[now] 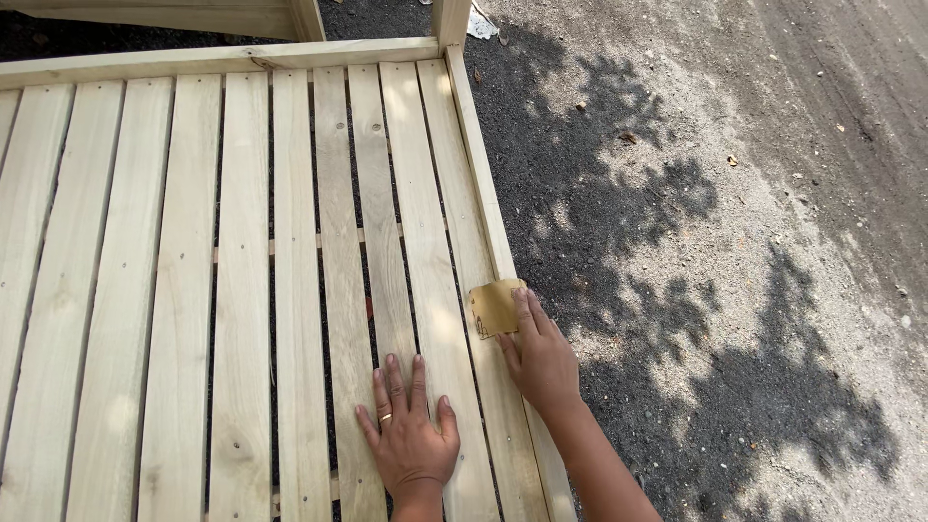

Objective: The person sands the slatted wooden surface of an unfinished furniture frame using sheets of sandpaper held by hand, working across the boards and along the edges. They reposition around the frame and switch sandpaper sheets while continuing to sand different sections of the slats.

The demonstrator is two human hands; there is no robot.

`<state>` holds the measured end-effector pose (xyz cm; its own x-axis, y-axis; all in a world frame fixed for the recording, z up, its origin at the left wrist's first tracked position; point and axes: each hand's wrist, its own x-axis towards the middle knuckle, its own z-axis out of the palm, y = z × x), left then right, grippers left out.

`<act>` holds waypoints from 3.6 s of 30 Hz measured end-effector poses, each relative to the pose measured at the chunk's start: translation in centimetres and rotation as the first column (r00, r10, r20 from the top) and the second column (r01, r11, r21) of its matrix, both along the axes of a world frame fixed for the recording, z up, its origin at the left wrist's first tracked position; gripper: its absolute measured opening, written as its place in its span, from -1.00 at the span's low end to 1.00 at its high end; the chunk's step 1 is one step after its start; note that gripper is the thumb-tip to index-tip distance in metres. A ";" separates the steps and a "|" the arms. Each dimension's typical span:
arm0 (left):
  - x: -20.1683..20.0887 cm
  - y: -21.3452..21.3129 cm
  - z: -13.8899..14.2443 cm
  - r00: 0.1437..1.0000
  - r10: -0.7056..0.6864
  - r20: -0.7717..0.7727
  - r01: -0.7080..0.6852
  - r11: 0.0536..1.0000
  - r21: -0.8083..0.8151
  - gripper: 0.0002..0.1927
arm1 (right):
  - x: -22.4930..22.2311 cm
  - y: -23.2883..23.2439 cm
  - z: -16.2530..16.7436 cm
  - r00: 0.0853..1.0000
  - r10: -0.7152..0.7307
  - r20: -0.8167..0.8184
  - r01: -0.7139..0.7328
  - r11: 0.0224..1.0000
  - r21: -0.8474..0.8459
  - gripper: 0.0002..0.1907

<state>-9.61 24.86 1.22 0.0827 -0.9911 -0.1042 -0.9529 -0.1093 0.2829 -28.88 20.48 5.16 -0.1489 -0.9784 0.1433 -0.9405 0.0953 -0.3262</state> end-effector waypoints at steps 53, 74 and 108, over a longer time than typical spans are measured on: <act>0.1 -0.6 1.3 0.997 -0.045 0.066 0.041 0.997 0.064 -0.27 | 2.0 -5.2 0.4 0.957 0.022 -0.290 0.064 0.957 0.282 -0.42; 0.1 -0.8 1.6 0.997 -0.043 0.061 0.039 0.996 0.075 -0.25 | 2.4 -3.5 0.7 0.975 -0.047 -0.219 0.097 0.969 0.225 -0.47; 0.0 -0.8 1.7 0.995 -0.065 0.078 0.050 0.982 0.181 -0.20 | 1.1 -5.0 1.2 0.953 0.063 -0.296 0.041 0.942 0.334 -0.46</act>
